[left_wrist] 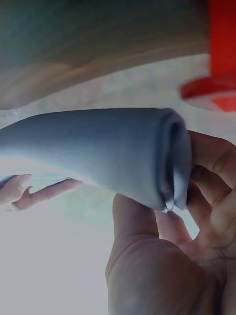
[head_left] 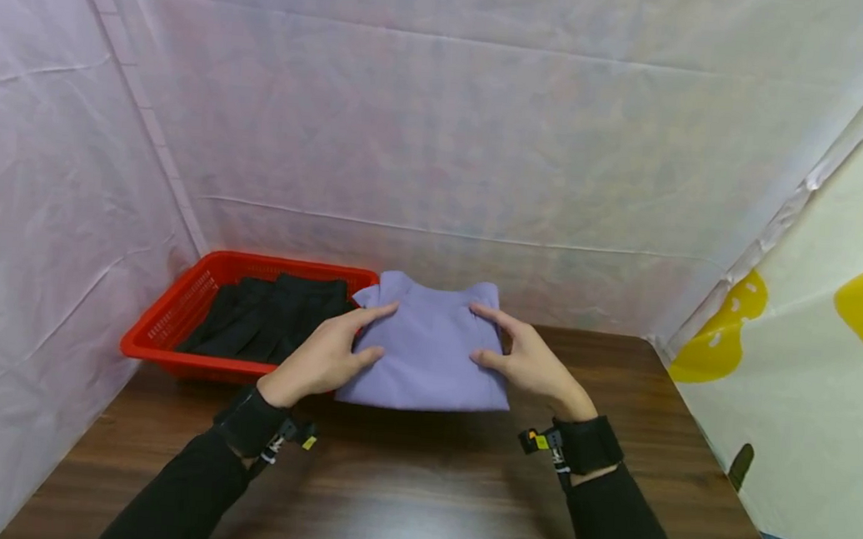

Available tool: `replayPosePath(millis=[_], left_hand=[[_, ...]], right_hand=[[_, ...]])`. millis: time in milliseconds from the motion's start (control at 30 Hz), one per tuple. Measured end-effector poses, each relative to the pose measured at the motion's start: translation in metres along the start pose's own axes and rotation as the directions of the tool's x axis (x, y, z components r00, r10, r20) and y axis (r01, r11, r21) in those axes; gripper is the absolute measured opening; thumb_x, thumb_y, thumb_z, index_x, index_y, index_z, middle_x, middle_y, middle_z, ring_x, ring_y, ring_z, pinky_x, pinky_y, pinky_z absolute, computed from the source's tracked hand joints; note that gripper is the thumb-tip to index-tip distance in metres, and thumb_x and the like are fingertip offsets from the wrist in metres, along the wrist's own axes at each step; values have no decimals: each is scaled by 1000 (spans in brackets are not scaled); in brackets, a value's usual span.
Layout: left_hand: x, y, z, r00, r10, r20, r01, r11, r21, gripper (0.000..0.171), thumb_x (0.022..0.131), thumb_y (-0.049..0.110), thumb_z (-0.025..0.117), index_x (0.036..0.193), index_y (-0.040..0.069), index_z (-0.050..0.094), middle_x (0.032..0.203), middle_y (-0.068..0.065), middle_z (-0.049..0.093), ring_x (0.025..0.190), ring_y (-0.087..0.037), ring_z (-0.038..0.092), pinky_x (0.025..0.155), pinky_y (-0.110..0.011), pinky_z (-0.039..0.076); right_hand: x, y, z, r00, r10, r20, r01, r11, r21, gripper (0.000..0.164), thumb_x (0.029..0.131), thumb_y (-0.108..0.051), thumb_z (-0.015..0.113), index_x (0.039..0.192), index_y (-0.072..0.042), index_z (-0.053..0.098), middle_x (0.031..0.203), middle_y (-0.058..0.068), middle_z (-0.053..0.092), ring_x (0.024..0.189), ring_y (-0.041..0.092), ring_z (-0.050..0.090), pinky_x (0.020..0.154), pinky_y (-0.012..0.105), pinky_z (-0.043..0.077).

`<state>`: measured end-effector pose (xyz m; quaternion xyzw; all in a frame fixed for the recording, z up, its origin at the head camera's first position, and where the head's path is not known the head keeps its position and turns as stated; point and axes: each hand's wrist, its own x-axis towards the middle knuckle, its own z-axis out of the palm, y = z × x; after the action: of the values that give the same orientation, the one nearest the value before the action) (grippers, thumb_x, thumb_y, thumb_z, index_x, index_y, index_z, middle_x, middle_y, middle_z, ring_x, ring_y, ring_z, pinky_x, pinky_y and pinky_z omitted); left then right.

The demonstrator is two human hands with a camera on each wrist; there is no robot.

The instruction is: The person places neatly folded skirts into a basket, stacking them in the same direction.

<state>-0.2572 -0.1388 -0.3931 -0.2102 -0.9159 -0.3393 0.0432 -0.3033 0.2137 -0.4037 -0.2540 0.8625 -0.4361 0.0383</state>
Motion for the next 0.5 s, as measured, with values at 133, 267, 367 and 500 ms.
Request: replayPosePath(millis=[133, 267, 367, 500], left_hand=[[1, -7, -14, 1000, -22, -14, 22, 1000, 10, 70, 113, 15, 76, 178, 22, 51, 182, -21, 50, 166, -47, 52, 134, -71, 44], [1, -15, -28, 998, -64, -29, 64, 998, 14, 69, 113, 14, 74, 178, 22, 51, 183, -23, 48, 166, -49, 52, 133, -73, 44], [1, -22, -39, 995, -84, -45, 85, 996, 31, 68, 113, 13, 73, 177, 22, 52, 182, -26, 49, 164, -50, 53, 129, -71, 48], [2, -31, -51, 992, -112, -60, 116, 991, 61, 67, 114, 14, 72, 177, 21, 53, 179, -29, 51, 122, -47, 72, 100, -57, 56]], right_hand=[[13, -9, 7, 1000, 10, 7, -10, 999, 36, 76, 110, -20, 82, 178, -25, 50, 191, 16, 37, 176, 39, 36, 136, 63, 39], [30, -18, 15, 999, 18, 30, -20, 996, 88, 75, 111, -20, 80, 179, -26, 48, 191, 15, 35, 171, 35, 42, 130, 55, 46], [43, -24, 21, 999, 17, 49, -23, 992, 122, 75, 111, -18, 78, 180, -25, 48, 170, 22, 57, 121, 24, 72, 96, 40, 60], [62, -32, 32, 998, 0, 62, -8, 991, 131, 76, 111, -14, 76, 180, -22, 47, 132, 23, 69, 58, 10, 41, 58, 28, 42]])
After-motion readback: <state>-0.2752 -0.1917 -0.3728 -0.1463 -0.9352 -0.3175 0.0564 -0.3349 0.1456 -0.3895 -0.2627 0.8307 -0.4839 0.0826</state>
